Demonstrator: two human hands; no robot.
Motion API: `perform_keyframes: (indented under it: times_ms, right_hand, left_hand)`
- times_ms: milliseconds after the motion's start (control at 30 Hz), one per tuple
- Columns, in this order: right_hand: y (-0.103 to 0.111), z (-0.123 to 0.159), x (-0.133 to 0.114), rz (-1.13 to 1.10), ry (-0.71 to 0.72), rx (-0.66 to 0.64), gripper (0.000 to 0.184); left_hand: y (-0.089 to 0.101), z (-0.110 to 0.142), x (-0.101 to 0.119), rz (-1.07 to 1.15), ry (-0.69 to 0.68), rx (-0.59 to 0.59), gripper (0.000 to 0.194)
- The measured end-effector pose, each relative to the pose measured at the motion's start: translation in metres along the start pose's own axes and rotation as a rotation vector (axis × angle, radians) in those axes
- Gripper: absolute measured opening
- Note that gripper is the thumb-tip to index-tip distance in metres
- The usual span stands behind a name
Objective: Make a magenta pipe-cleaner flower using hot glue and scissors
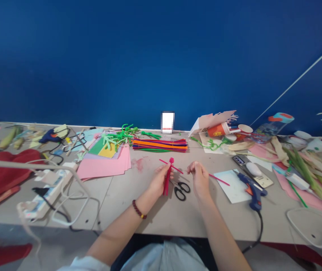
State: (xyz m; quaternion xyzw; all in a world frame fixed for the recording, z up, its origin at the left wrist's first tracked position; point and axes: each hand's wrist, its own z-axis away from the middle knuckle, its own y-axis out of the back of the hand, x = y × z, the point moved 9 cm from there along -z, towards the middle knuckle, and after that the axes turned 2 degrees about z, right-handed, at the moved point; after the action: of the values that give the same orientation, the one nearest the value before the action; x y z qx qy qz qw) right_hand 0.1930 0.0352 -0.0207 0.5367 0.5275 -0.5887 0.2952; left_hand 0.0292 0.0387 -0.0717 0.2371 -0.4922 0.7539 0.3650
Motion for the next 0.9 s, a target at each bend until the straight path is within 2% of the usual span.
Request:
perform_keyframes:
  times_ms: [133,300,433,567,767,900]
  right_hand:
    - [0.007,0.0,0.003,0.088,-0.015,0.05,0.044]
    - [0.021,-0.005,0.009,0.127,-0.062,0.16,0.035]
    - [0.03,-0.009,0.009,0.096,-0.034,0.208,0.032]
    - [0.044,-0.013,0.001,0.075,0.014,0.29,0.033]
    - [0.086,-0.013,-0.018,-0.183,0.083,0.579,0.036]
    - [0.102,-0.014,-0.035,-0.159,0.136,0.635,0.036]
  left_hand:
    - [0.002,-0.001,-0.001,0.015,0.008,0.02,0.022]
    - [0.004,-0.001,-0.001,0.015,0.011,0.018,0.02]
    - [0.002,0.001,0.001,0.0,-0.001,0.0,0.02]
    - [0.004,0.002,0.002,0.001,0.004,0.021,0.021]
    - [0.005,0.0,0.003,0.012,0.001,0.032,0.022]
    - [0.006,-0.002,0.003,-0.008,-0.023,0.027,0.025]
